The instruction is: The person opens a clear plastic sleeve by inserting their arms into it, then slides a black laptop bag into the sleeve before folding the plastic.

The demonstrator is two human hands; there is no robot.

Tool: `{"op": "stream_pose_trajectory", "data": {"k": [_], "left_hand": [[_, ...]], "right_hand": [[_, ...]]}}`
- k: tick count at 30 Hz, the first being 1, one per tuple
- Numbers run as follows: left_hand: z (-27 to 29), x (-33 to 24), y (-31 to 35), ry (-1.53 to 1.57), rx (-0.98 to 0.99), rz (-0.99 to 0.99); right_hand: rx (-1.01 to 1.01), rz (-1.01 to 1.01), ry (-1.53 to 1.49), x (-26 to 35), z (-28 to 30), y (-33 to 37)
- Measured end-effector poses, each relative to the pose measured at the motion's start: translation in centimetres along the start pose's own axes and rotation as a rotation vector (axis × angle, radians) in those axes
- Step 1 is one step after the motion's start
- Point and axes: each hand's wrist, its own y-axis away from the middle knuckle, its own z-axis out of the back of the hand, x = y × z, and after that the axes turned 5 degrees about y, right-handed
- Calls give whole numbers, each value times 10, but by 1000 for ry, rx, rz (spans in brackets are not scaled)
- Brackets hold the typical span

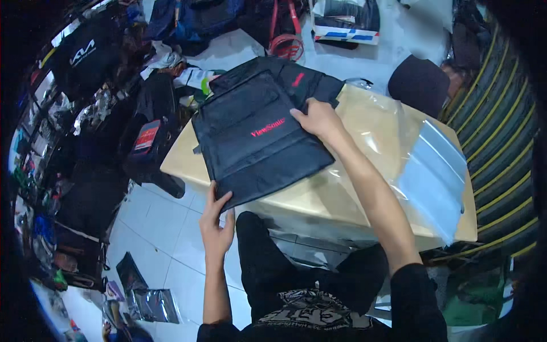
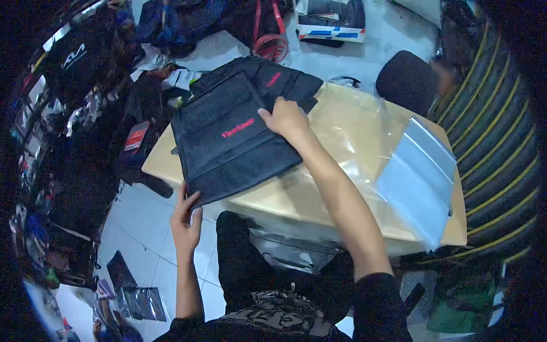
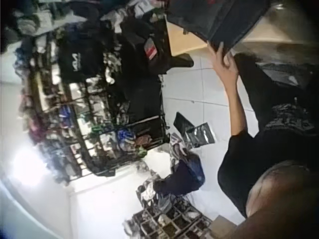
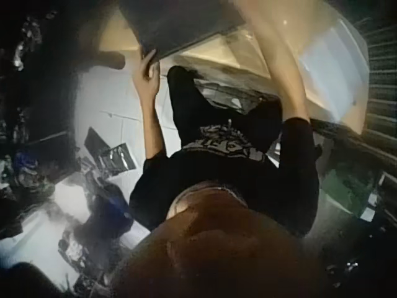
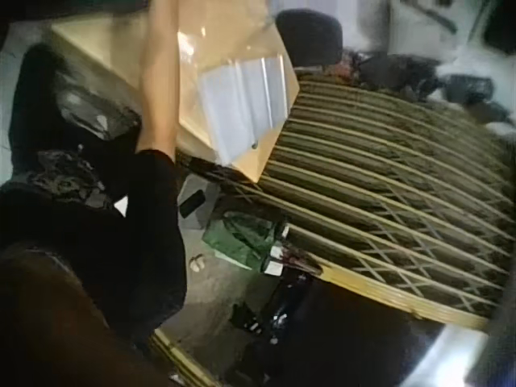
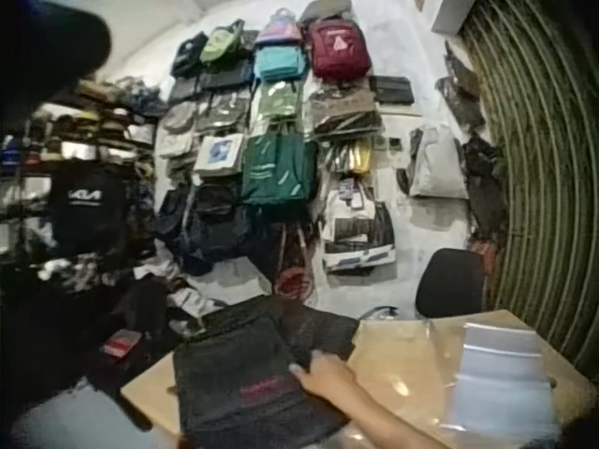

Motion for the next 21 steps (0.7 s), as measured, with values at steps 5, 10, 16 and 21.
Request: {"op": "stream_pose_trajectory", "data": {"k": [5,10,16,21], "left_hand": [[-1,61,-6,463,-334,578],[27,141,-103,22,-234,513],[12,189,-175,85,-6,672],[-8,136,-179,538,24,817]], "right_hand": [[48,-104,177,-2,-57,-20],[82,-60,-53,5,-49,-25],[27,16,-144,19,-66,-31],[53,-106,-118,23,-73,-36]]}}
